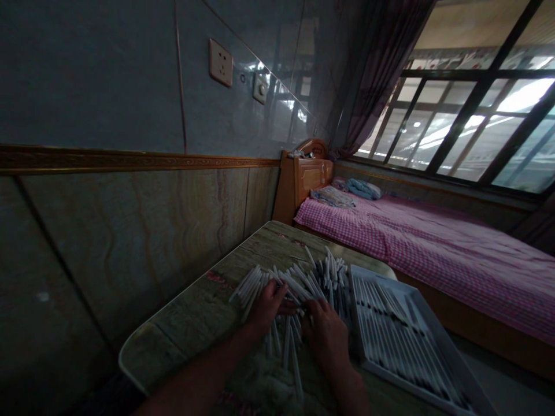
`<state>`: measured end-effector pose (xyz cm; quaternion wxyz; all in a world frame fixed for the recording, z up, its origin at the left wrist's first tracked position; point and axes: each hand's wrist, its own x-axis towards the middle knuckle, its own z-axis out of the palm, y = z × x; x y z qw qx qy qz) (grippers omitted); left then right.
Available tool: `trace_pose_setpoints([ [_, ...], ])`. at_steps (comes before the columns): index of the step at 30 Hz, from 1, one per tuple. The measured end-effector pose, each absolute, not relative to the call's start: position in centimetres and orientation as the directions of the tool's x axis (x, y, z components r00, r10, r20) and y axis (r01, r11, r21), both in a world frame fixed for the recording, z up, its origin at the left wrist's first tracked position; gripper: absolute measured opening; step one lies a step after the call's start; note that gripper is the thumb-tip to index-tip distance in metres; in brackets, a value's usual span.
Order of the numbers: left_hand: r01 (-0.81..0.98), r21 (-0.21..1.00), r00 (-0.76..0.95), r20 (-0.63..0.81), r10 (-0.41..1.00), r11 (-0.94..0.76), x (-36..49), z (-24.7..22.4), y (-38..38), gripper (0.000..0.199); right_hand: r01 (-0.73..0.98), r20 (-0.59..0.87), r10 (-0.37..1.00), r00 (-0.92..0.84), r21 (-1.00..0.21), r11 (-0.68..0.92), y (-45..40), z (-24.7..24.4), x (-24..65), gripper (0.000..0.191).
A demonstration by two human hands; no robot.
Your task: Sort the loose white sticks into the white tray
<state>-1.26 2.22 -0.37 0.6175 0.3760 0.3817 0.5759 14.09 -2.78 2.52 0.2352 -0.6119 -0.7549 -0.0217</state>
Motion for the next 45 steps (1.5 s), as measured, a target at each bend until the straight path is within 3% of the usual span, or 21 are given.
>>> trace_pose_setpoints([
  [4,-0.594,0.795,0.026,-0.132,0.991,0.122,-1.8,0.2,2.6,0.028,0.761,0.512,0.859,-0.001,-0.557,0.333,-2.2,2.1,14.7,0.014],
  [9,-0.694,0.690,0.098,-0.192,0.977,0.205,-2.0,0.5,2.6,0.014,0.236,0.255,0.959,0.123,-0.946,0.222,-1.3,1.8,15.0,0.026],
  [13,-0.724,0.657,0.109,-0.190,0.976,0.209,-1.7,0.4,2.4,0.010,-0.175,0.071,0.997,-0.007,-0.982,0.069,-1.0,1.8,15.1,0.047],
  [16,-0.711,0.666,0.118,-0.202,0.972,0.225,-1.5,0.2,2.2,0.011,-0.258,0.032,0.997,-0.069,-0.966,0.013,-1.1,1.8,14.8,0.048],
  [25,-0.597,0.762,0.234,-0.131,0.963,0.249,-0.8,0.4,0.9,0.025,-0.145,-0.009,0.999,0.045,-0.989,-0.002,-0.5,0.1,14.0,0.043],
  [29,-0.650,0.722,0.184,-0.150,0.971,0.235,-1.2,0.9,1.2,0.023,-0.066,0.039,0.999,0.025,-0.997,0.041,-0.5,0.2,14.3,0.034],
  [32,-0.696,0.688,0.137,-0.155,0.978,0.206,-1.6,0.9,1.7,0.021,0.084,0.102,0.994,-0.039,-0.991,0.105,-0.6,0.6,15.2,0.025],
  [36,-0.715,0.676,0.125,-0.132,0.983,0.181,-1.9,0.4,2.2,0.022,0.391,0.017,0.982,-0.188,-0.916,0.091,-0.7,0.3,16.8,0.009],
  [39,-0.718,0.672,0.128,-0.130,0.983,0.182,-1.9,0.2,2.2,0.022,0.575,0.027,0.981,-0.195,-0.807,0.136,-1.0,-0.2,17.6,0.016],
  [45,-0.714,0.674,0.134,-0.133,0.982,0.189,-1.7,0.3,2.1,0.022,0.653,0.061,0.972,-0.228,-0.730,0.199,-1.5,0.2,17.3,0.014],
])
